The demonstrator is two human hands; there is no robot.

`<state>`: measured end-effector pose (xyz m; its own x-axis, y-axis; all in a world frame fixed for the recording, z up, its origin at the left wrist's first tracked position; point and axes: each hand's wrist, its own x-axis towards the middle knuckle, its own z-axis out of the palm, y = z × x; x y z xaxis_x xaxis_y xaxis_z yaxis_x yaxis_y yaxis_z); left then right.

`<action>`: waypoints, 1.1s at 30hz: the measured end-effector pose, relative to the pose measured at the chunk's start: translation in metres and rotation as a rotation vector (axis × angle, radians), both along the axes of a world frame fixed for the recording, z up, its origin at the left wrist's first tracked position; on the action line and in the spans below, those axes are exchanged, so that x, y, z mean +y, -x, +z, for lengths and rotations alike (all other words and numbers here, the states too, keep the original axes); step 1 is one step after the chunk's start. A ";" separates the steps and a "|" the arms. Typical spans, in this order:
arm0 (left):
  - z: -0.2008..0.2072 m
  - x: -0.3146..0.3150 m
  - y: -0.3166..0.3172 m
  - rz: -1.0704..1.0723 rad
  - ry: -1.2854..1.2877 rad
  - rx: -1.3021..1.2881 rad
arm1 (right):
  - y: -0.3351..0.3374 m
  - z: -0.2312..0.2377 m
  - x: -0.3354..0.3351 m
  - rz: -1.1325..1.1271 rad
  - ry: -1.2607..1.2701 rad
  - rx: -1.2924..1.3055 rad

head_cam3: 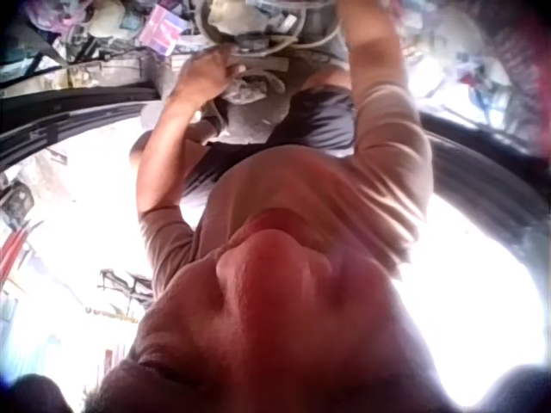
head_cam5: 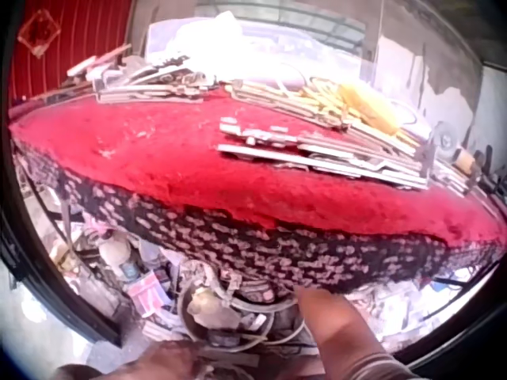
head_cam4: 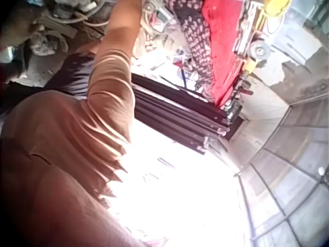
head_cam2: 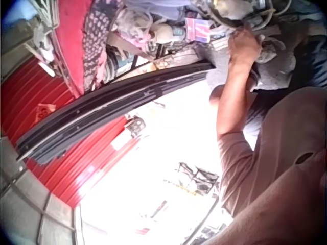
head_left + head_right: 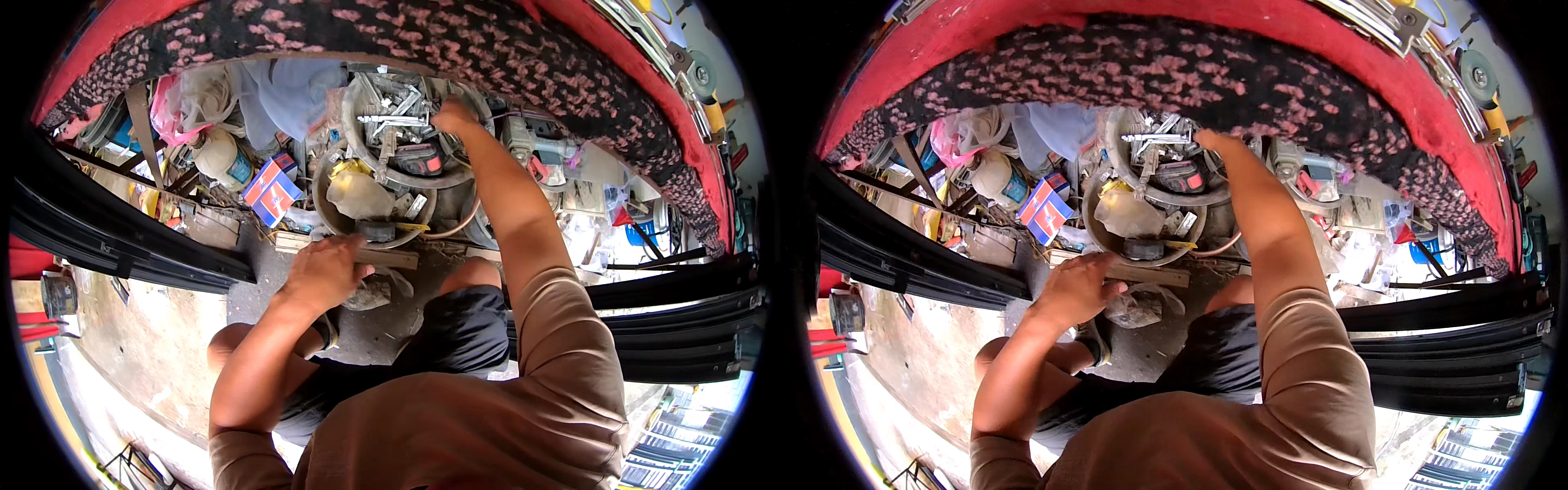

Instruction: The person picks up several metal hinges and brackets one at a time, turning them over in their hands, and then reaches into a bucket to gather more metal pieces before placing the group together on a table.

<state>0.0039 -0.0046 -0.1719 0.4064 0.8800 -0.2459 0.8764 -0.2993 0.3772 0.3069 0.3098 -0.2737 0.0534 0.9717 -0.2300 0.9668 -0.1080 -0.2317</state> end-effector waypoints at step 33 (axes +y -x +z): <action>0.009 0.037 -0.004 0.647 0.610 -1.242 | -0.008 0.057 -0.085 -0.002 -0.430 0.149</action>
